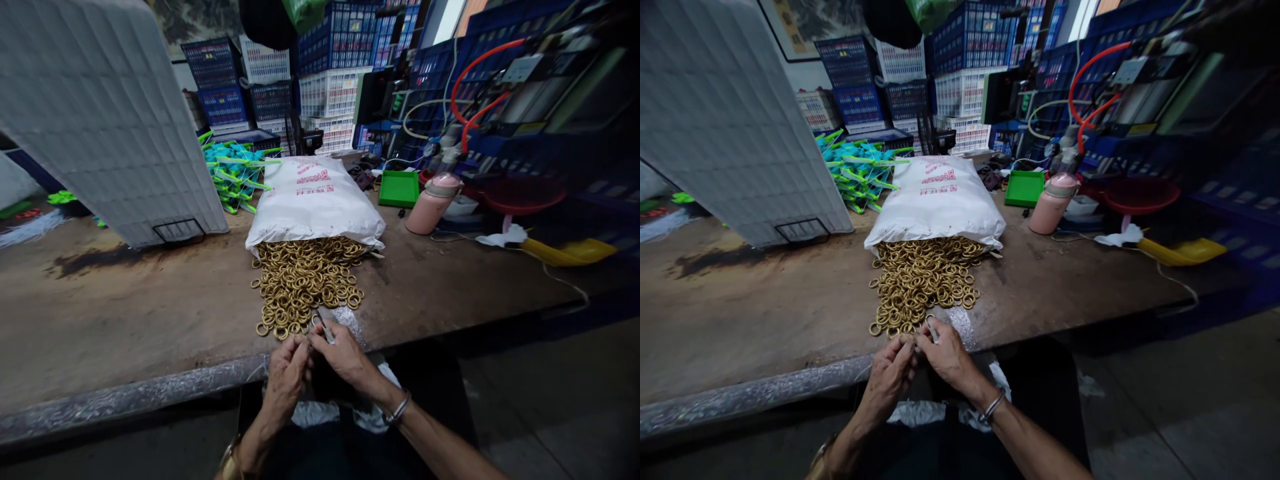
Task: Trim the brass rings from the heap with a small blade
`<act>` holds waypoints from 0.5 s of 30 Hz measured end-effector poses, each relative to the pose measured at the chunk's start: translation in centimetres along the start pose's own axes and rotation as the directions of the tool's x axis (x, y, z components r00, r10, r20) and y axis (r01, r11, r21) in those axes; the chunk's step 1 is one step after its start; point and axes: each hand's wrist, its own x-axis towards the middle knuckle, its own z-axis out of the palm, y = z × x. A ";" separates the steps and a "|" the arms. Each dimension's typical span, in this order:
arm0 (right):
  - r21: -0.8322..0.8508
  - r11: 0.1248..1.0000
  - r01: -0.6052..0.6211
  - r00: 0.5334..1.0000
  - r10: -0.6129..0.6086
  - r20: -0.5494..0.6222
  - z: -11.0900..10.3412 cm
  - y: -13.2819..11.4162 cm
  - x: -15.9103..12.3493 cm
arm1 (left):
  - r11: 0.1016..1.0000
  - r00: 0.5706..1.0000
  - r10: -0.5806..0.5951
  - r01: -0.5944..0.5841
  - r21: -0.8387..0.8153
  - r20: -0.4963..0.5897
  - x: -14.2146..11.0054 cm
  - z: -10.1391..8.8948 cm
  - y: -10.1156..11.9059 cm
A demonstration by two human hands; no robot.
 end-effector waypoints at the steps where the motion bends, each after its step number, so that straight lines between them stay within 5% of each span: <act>1: -0.014 1.000 0.006 1.000 -0.006 0.007 -0.1 -0.1 -0.1 | 1.000 1.000 -0.013 0.013 0.005 0.009 -0.1 0.0 0.0; 10: 0.001 1.000 -0.001 1.000 0.001 0.007 -1.0 0.2 -0.6 | 0.988 0.987 -0.105 0.118 -0.102 0.125 -0.5 0.4 0.0; 15: -0.288 0.953 0.089 0.995 -0.096 -0.010 -1.4 1.0 -1.2 | 0.982 0.990 -0.092 0.107 -0.155 0.103 -0.4 0.7 0.4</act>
